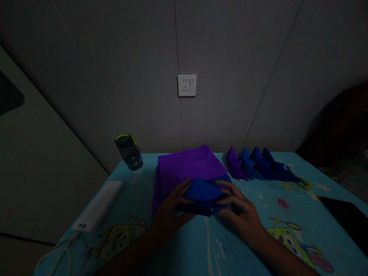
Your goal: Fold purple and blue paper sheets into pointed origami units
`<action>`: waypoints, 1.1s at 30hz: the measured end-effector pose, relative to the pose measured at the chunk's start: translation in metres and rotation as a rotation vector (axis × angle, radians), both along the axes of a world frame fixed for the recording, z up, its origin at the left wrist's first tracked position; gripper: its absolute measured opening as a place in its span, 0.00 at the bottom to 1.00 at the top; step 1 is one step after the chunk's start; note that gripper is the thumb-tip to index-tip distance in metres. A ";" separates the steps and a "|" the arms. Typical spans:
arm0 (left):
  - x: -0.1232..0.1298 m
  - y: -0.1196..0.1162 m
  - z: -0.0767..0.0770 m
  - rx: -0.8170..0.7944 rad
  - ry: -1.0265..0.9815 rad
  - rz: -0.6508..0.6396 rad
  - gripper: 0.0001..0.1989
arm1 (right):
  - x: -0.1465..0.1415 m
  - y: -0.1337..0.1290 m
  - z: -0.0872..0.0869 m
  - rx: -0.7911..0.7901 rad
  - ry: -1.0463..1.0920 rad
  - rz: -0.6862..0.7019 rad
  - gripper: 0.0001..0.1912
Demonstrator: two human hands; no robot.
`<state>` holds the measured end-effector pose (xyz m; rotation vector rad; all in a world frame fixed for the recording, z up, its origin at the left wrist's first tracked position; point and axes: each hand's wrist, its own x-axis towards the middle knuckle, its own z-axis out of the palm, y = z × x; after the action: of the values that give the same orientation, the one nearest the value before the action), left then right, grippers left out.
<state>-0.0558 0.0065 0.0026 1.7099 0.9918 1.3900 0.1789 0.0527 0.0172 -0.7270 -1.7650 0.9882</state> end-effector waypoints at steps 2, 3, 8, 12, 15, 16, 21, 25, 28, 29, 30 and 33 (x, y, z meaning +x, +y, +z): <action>0.001 0.000 0.000 -0.080 -0.035 0.006 0.09 | -0.001 0.000 0.001 -0.012 -0.006 -0.011 0.08; 0.002 -0.001 0.000 -0.133 -0.038 0.019 0.09 | -0.002 0.001 0.002 -0.020 -0.013 -0.024 0.08; 0.006 -0.006 0.001 -0.309 -0.001 0.183 0.10 | -0.005 0.001 0.004 -0.075 -0.047 -0.087 0.08; 0.011 -0.009 0.004 -0.380 -0.101 0.142 0.22 | -0.009 -0.001 0.002 -0.202 0.002 -0.150 0.07; 0.011 -0.008 0.003 -0.413 -0.172 0.095 0.25 | -0.009 -0.001 -0.001 -0.294 0.056 -0.185 0.23; 0.011 -0.008 0.002 -0.418 -0.178 0.082 0.24 | -0.009 0.000 -0.002 -0.309 0.038 -0.150 0.24; 0.007 -0.005 -0.002 -0.410 -0.076 0.094 0.20 | -0.007 0.002 -0.007 -0.260 -0.175 0.123 0.22; 0.001 0.002 -0.001 -0.282 0.048 0.149 0.19 | -0.005 0.001 -0.006 -0.227 -0.220 0.048 0.27; -0.011 0.012 -0.006 -0.088 0.290 0.258 0.19 | -0.003 0.006 -0.003 -0.245 -0.195 -0.088 0.27; -0.015 0.016 -0.010 -0.033 0.411 0.323 0.20 | -0.002 0.008 -0.002 -0.253 -0.180 -0.130 0.27; -0.018 0.020 -0.014 0.006 0.531 0.361 0.21 | -0.001 0.011 -0.002 -0.262 -0.163 -0.164 0.27; -0.026 0.028 -0.029 0.052 0.822 0.397 0.23 | 0.002 0.020 -0.005 -0.304 -0.115 -0.219 0.26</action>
<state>-0.0818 0.0349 -0.0264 2.2663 1.8262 0.9091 0.1813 0.0725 0.0119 -1.1637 -1.6065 1.0925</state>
